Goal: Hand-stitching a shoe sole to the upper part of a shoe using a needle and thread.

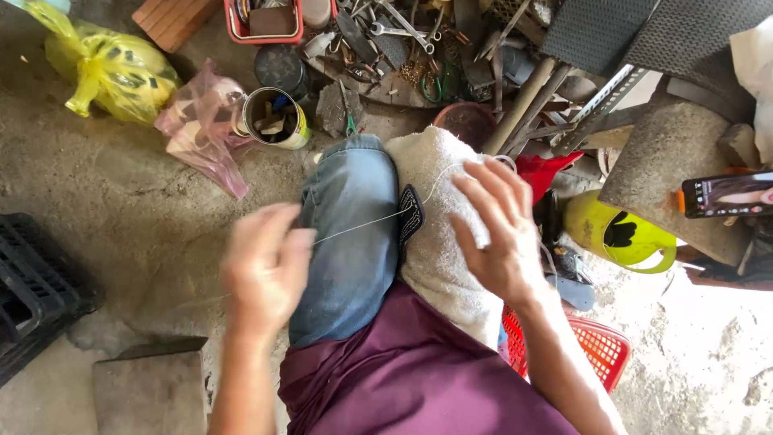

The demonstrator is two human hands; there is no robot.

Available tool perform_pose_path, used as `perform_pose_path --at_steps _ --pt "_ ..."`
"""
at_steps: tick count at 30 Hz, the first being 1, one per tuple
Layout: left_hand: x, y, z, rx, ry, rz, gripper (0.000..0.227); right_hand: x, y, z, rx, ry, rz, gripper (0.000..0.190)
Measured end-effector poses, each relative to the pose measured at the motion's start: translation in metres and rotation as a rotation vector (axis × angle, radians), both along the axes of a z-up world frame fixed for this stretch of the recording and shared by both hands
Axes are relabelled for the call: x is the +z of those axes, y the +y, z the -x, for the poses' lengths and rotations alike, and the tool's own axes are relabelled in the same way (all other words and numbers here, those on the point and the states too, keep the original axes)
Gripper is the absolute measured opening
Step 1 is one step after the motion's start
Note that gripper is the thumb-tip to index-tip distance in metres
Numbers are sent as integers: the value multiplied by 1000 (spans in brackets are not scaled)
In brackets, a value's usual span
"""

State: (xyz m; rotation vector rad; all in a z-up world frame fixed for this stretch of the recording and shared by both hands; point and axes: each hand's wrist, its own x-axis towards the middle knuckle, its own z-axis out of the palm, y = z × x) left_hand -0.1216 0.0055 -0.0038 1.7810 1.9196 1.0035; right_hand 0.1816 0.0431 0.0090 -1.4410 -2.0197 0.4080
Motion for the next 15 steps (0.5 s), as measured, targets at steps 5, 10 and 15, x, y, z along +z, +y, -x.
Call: perform_pose_path --at_steps 5,10,15 --pt "6 17 -77 -388 -222 130 34 5 8 17 179 21 183 8" --pt "6 10 -96 -353 -386 219 26 -16 -7 -15 178 1045 622 35" --pt "0 11 -104 -352 -373 222 26 -8 5 -16 193 770 554 38"
